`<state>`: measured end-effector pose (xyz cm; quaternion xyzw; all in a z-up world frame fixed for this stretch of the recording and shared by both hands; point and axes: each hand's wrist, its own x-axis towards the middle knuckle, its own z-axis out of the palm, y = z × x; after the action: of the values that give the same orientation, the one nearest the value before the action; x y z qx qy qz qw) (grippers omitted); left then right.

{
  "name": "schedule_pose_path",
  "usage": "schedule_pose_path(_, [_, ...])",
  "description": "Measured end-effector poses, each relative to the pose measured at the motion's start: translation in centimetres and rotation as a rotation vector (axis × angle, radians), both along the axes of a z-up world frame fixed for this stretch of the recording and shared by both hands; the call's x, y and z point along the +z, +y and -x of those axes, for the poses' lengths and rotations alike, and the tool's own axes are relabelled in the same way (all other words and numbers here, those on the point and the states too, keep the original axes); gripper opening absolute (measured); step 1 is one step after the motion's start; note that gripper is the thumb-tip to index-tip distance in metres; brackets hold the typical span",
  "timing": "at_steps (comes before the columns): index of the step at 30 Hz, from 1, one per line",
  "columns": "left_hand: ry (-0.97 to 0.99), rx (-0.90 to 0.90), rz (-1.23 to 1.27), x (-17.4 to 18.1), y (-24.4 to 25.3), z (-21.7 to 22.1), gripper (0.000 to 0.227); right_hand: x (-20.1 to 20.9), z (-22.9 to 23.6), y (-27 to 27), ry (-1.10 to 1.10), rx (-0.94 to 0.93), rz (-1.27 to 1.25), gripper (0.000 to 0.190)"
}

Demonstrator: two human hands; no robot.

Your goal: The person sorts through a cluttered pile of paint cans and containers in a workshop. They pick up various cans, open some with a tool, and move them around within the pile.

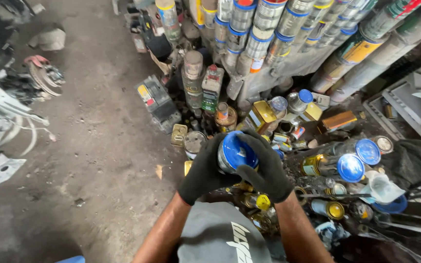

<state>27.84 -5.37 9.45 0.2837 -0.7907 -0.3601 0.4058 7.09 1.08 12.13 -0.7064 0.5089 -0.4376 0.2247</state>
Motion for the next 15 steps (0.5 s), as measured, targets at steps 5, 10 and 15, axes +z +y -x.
schedule_pose_path(5, [-0.122,0.082,0.120,1.9,0.2,0.2,0.094,2.0,-1.2,0.1,0.147,0.022,0.027,0.092])
schedule_pose_path(10, [-0.184,0.166,0.244,3.3,0.0,1.8,0.087,2.2,-2.1,0.4,0.252,-0.068,0.104,0.101])
schedule_pose_path(15, [-0.258,0.219,0.347,4.0,-0.3,4.3,0.081,0.9,-0.9,0.8,0.260,-0.210,0.104,0.081])
